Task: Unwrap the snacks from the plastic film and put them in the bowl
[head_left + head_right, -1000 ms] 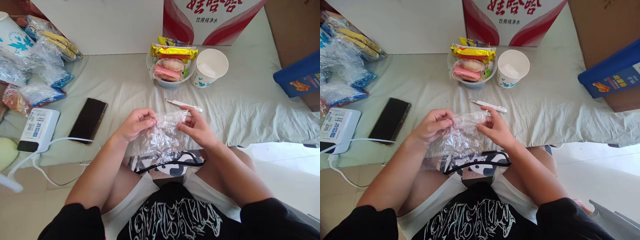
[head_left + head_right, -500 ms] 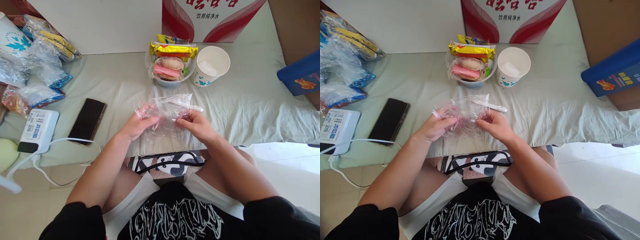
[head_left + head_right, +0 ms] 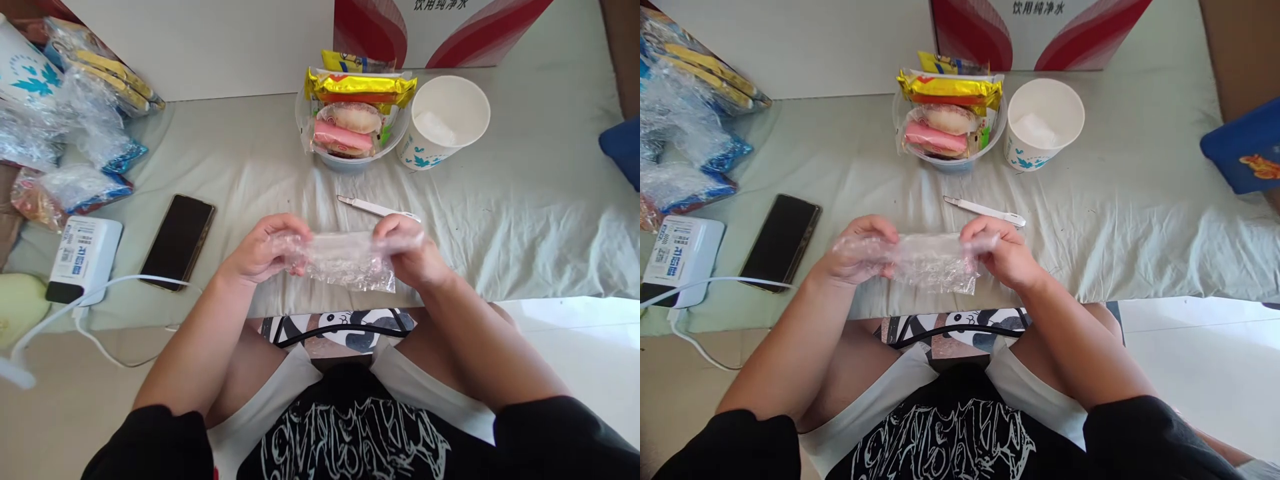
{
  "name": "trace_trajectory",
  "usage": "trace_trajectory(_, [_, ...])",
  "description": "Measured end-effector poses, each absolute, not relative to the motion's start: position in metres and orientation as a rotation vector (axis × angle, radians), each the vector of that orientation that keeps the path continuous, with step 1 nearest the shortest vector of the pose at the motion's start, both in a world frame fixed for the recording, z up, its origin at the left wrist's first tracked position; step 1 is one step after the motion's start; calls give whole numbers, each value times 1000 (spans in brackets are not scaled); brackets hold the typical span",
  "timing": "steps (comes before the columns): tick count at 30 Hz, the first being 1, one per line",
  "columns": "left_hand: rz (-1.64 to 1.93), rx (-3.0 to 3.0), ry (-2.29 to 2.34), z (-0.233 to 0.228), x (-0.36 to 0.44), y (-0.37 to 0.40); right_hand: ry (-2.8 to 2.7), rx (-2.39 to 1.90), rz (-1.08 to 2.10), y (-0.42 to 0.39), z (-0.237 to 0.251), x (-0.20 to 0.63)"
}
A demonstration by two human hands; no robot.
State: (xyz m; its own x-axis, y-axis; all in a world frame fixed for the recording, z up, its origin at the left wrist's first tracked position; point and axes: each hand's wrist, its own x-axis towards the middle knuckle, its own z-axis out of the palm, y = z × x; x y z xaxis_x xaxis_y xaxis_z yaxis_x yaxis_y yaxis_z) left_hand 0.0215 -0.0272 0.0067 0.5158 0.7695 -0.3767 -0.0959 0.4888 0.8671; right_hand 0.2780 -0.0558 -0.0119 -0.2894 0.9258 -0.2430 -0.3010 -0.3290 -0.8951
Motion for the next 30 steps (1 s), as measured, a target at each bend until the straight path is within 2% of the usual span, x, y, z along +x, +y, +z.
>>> trace_trajectory(5, [705,953,946,1,22,-18,-1036,-1008,1752,-47,-5,283])
trace_trajectory(11, [714,1366,1182,-9,21,-13,-1357,-1503,1399,-52,-9,283])
trace_trajectory(15, [1027,1429,1354,-7,29,-21,-1161,-1482,1305,-53,-9,281])
trace_trajectory(18, [1315,1507,1497,-3,44,-39,-1226,-1505,1131,-54,-7,278])
trace_trajectory(22, [1157,1801,1281,-6,67,-57,-1425,-1343,934,-63,-9,268])
trace_trajectory(30, [860,1561,1016,-16,73,-53,-1348,-1121,1384,-78,-8,259])
